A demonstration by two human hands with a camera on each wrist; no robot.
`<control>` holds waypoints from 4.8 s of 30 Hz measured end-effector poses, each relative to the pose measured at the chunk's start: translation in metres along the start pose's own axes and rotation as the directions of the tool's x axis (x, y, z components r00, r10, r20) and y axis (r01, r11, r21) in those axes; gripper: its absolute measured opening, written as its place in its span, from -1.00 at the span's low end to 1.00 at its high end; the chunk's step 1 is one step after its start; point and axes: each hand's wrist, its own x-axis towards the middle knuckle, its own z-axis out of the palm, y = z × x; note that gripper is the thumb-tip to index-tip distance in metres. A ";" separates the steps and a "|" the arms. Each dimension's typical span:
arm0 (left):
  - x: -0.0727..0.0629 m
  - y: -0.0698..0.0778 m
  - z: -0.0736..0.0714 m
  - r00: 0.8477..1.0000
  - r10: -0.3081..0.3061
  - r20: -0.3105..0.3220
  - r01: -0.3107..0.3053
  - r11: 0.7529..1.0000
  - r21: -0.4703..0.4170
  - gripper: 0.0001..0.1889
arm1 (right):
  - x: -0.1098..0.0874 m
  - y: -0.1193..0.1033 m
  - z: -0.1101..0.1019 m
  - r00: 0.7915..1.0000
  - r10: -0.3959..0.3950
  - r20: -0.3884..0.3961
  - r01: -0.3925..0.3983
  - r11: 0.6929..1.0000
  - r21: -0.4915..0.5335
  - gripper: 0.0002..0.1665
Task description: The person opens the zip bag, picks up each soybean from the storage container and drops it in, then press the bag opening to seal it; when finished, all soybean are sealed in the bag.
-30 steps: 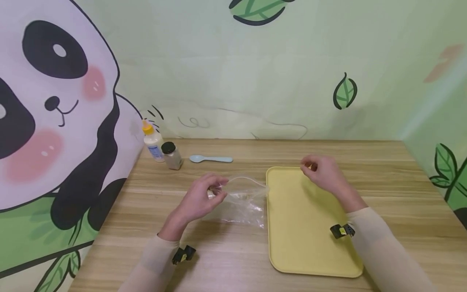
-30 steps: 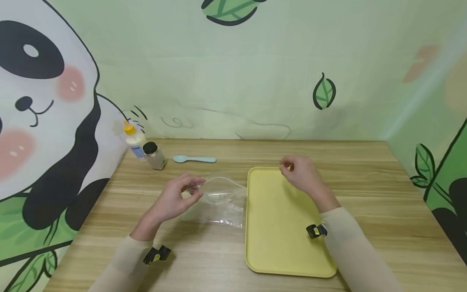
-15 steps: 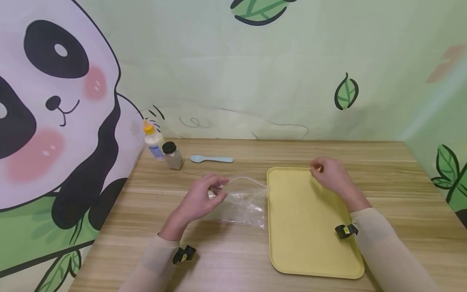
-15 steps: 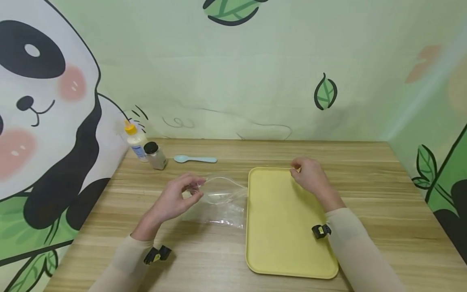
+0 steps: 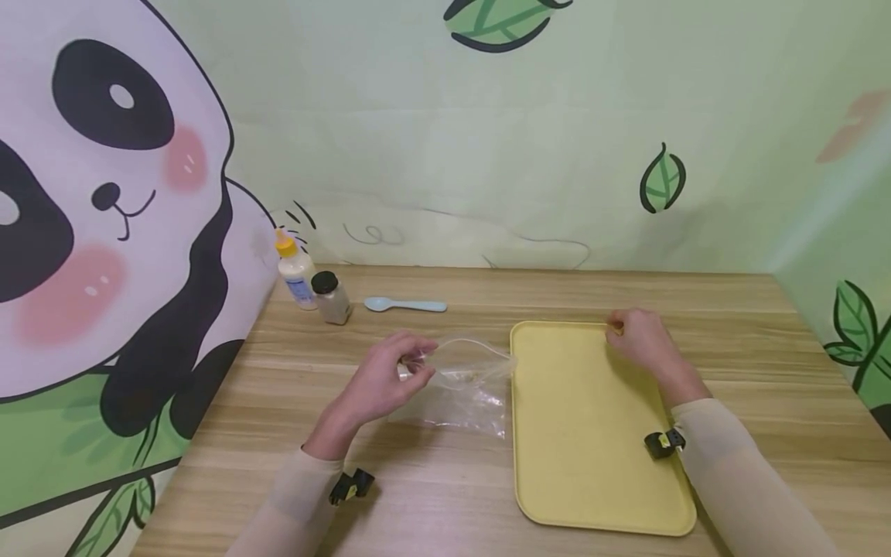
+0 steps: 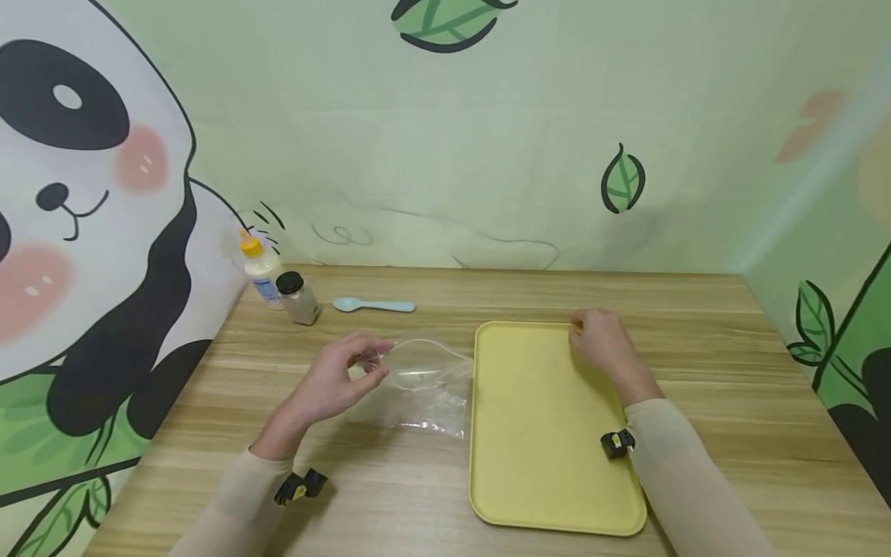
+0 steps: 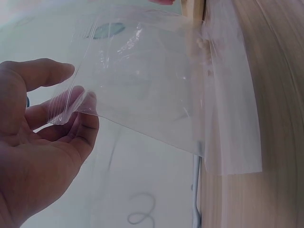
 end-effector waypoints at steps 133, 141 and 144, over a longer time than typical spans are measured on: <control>0.001 0.002 0.000 1.000 0.006 0.007 -0.006 1.000 -0.004 -0.67 | -0.018 -0.160 -0.004 0.874 -0.448 -0.189 0.480 0.858 0.185 -0.90; 0.001 0.001 0.001 1.000 0.013 0.003 -0.013 1.000 -0.012 -0.68 | -0.021 -0.175 0.002 0.848 -0.496 -0.184 0.527 0.825 0.203 -0.92; 0.001 0.002 0.000 1.000 0.017 -0.002 -0.017 1.000 -0.010 -0.67 | -0.022 -0.181 0.004 0.838 -0.514 -0.184 0.544 0.813 0.208 -0.91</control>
